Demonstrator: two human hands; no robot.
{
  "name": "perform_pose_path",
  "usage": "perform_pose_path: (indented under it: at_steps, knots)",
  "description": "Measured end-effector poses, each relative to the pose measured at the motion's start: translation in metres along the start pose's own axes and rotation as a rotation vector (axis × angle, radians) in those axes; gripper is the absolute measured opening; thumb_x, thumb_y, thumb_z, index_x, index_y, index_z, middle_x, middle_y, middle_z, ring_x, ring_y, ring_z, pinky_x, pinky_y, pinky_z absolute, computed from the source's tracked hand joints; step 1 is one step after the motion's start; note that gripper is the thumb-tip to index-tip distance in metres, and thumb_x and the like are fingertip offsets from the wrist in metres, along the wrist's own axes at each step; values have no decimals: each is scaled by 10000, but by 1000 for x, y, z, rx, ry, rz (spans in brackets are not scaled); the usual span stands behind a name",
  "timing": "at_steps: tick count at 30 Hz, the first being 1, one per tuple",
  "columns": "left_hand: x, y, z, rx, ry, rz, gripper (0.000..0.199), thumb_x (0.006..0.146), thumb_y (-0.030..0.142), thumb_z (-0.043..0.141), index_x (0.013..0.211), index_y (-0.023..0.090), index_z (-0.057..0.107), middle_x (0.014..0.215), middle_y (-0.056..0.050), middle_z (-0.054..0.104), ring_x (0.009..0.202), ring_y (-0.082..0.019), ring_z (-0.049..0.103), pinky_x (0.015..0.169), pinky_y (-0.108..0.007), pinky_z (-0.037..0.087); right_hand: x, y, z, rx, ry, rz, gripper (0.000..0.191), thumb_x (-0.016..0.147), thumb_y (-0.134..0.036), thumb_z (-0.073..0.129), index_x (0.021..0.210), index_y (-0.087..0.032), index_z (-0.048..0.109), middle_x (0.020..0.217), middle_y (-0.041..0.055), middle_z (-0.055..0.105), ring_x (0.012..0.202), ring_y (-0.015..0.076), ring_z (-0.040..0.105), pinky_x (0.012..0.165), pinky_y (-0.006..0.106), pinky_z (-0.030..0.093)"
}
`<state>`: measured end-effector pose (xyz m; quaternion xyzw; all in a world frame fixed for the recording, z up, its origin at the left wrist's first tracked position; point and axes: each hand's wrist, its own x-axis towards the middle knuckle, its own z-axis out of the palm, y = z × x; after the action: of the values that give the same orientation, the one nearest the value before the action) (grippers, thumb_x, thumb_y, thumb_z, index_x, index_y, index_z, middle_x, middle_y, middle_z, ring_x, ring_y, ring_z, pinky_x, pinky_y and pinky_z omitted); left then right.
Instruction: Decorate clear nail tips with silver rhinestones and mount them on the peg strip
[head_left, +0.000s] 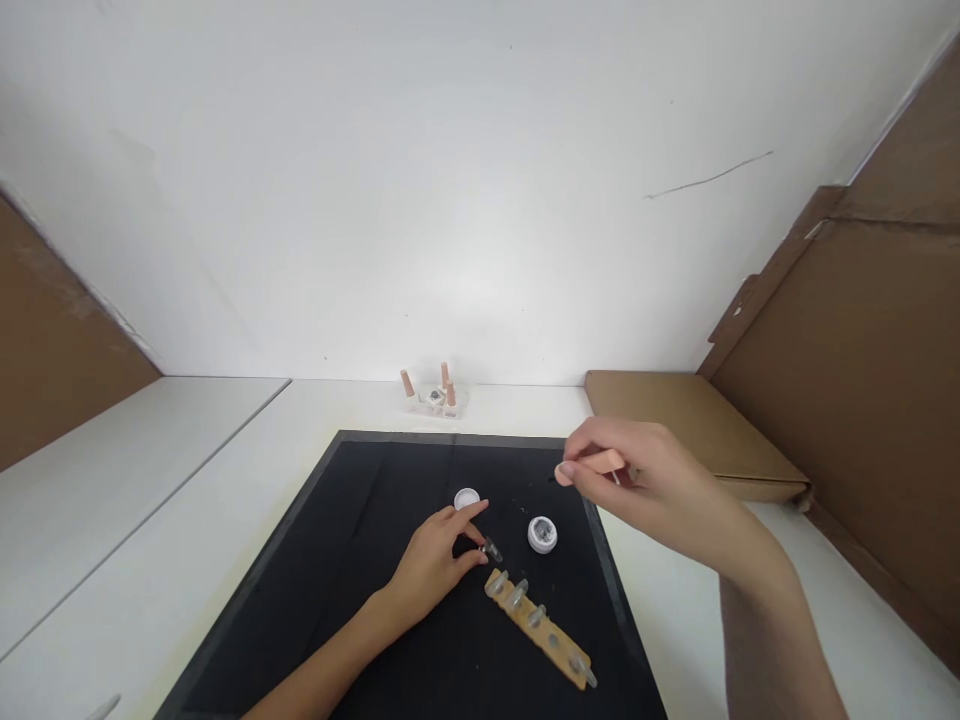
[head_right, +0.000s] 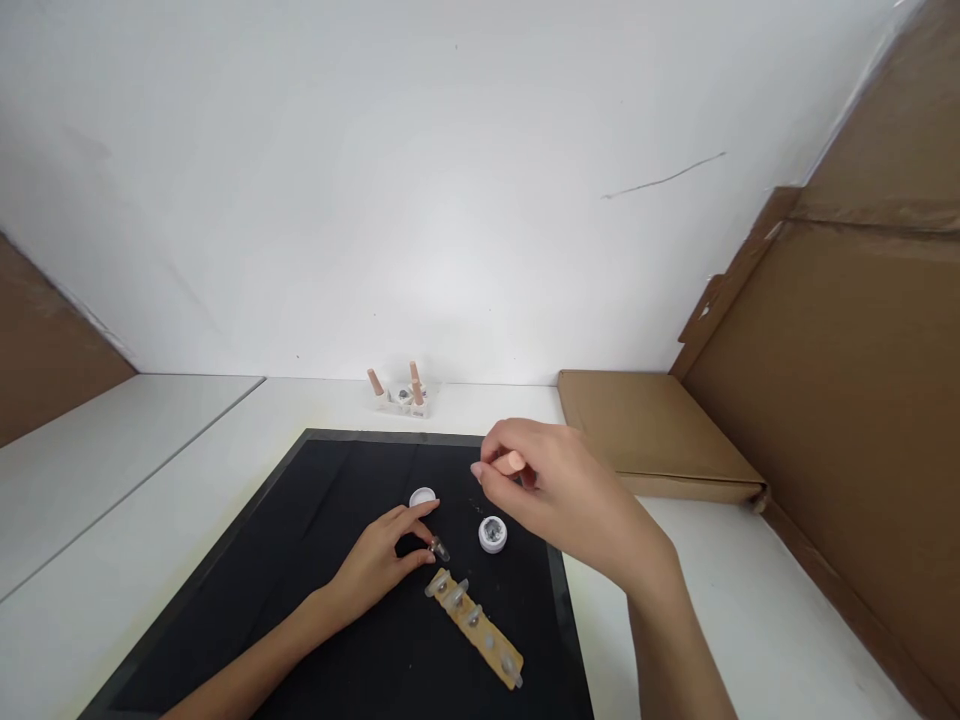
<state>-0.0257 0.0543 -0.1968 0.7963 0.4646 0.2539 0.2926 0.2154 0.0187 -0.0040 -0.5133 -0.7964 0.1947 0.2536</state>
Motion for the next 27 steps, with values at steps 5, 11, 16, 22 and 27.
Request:
perform_pose_path:
  at_steps: [5, 11, 16, 22, 27]
  knots:
    - [2, -3, 1, -35, 22, -12, 539, 785, 126, 696, 1299, 253, 594, 903, -14, 776, 959, -237, 665, 916, -348, 487, 23, 26, 15, -16, -379, 79, 157, 918, -231, 553, 793, -174, 629, 736, -7, 676, 620, 106, 569, 512, 215, 401]
    - [4, -4, 1, -72, 47, -36, 474, 795, 168, 675, 1261, 243, 622, 898, -13, 783, 897, -224, 680, 815, -316, 510, 48, 57, 40, -80, -682, 187, 254, 940, -336, 590, 1113, -152, 622, 1093, 61, 663, 906, 181, 665, 779, 373, 572]
    - [6, -3, 0, -92, 62, -54, 418, 795, 175, 670, 1210, 216, 649, 875, -21, 789, 855, -219, 675, 792, -313, 508, 54, 60, 47, -125, -763, 242, 276, 931, -328, 600, 1153, -164, 619, 1189, 71, 640, 986, 212, 651, 821, 395, 564]
    - [8, -2, 0, -104, 75, -69, 381, 801, 189, 663, 1181, 218, 665, 875, -25, 788, 832, -213, 673, 764, -304, 508, 58, 60, 53, -148, -805, 246, 279, 926, -330, 604, 1153, -170, 627, 1220, 68, 631, 1003, 222, 645, 824, 390, 563]
    - [8, -2, 0, -111, 79, -67, 389, 790, 171, 668, 1176, 216, 662, 858, -16, 787, 833, -212, 670, 767, -303, 503, 60, 62, 57, -144, -840, 225, 278, 926, -329, 605, 1153, -170, 628, 1222, 68, 630, 1005, 222, 644, 825, 390, 562]
